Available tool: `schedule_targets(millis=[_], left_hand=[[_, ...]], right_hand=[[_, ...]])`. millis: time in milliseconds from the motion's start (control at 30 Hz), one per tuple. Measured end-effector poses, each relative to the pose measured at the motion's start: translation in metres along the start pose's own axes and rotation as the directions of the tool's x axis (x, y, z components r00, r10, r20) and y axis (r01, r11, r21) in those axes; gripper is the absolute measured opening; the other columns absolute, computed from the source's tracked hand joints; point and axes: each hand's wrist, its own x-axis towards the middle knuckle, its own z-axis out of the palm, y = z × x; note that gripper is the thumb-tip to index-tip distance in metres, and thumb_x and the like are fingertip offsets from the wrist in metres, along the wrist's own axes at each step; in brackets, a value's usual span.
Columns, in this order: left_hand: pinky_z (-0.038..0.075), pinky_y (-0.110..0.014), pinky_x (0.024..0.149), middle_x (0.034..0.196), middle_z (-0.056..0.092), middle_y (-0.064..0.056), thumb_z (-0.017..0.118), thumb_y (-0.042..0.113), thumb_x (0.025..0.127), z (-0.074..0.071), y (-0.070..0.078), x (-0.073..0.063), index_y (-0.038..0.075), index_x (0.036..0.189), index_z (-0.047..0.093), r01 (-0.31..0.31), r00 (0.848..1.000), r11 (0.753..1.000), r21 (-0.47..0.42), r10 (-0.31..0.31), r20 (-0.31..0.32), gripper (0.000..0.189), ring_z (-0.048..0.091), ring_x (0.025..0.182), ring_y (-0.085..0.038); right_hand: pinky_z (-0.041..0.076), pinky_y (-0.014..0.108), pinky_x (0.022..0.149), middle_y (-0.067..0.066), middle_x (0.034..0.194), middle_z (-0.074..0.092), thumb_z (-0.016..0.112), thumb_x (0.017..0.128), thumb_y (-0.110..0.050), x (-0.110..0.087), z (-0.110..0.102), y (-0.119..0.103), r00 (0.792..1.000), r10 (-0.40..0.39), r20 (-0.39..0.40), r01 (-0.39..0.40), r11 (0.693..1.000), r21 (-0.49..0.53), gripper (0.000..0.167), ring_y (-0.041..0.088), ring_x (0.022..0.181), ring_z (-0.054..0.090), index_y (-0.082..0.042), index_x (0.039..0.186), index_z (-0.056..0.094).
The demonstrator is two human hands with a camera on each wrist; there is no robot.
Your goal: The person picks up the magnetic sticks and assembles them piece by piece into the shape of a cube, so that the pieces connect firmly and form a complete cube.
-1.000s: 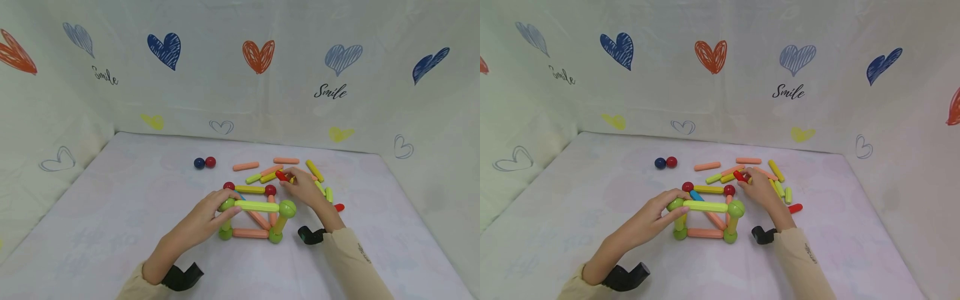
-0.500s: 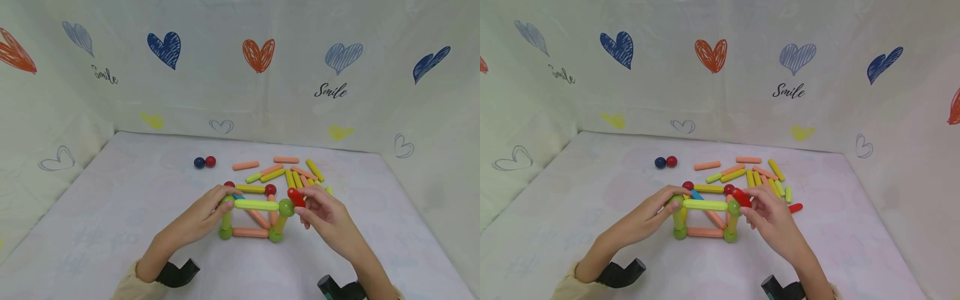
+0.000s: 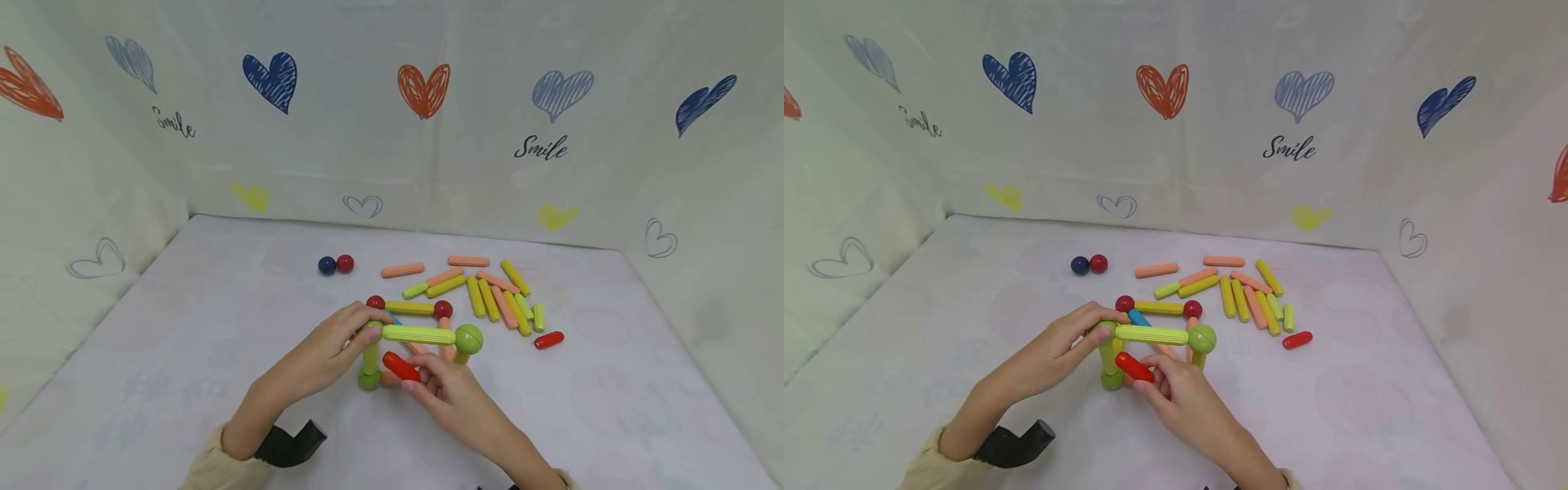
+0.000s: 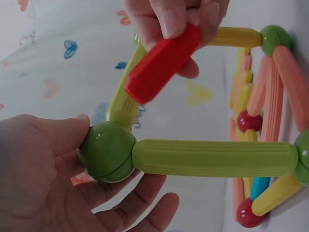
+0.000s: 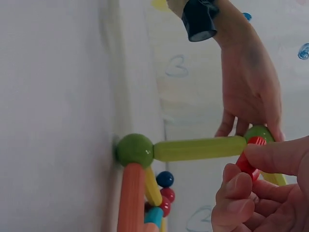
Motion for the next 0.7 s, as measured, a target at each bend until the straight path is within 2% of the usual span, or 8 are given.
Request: schedule_targets(millis=[167,367,700], left_hand=[[0.043,-0.023,0.071,0.1,0.052,0.006,0.044,0.034,0.098,0.001,0.0,0.001,0.02,0.117,0.055,-0.005,1.0,1.0,-0.007,0.005,-0.003,0.027,0.047,0.087,-0.012],[0.043,-0.023,0.07,0.099,0.052,0.003,0.044,0.035,0.097,0.002,-0.001,0.002,0.017,0.117,0.055,-0.028,1.0,1.0,0.002,0.028,-0.007,0.029,0.046,0.088,-0.013],[0.043,-0.024,0.074,0.102,0.052,0.003,0.043,0.036,0.097,0.002,-0.001,-0.001,0.017,0.119,0.054,-0.006,1.0,1.0,-0.007,0.006,0.0,0.031,0.046,0.092,-0.014]], right_hand=[[0.044,0.018,0.055,0.0,0.076,0.057,0.062,0.089,-0.026,0.009,0.011,-0.001,0.997,0.044,-0.061,-0.044,0.999,0.015,0.034,0.006,0.062,0.049,-0.006,0.117,0.057],[0.043,0.018,0.053,0.0,0.079,0.053,0.062,0.09,-0.017,0.013,0.018,-0.002,0.99,0.049,-0.13,-0.046,0.999,0.024,0.03,0.006,0.06,0.048,-0.004,0.117,0.056],[0.047,0.017,0.061,0.001,0.085,0.058,0.062,0.09,-0.022,0.008,0.014,-0.001,0.99,0.036,-0.136,-0.037,0.999,-0.001,0.035,0.006,0.067,0.052,-0.008,0.121,0.056]])
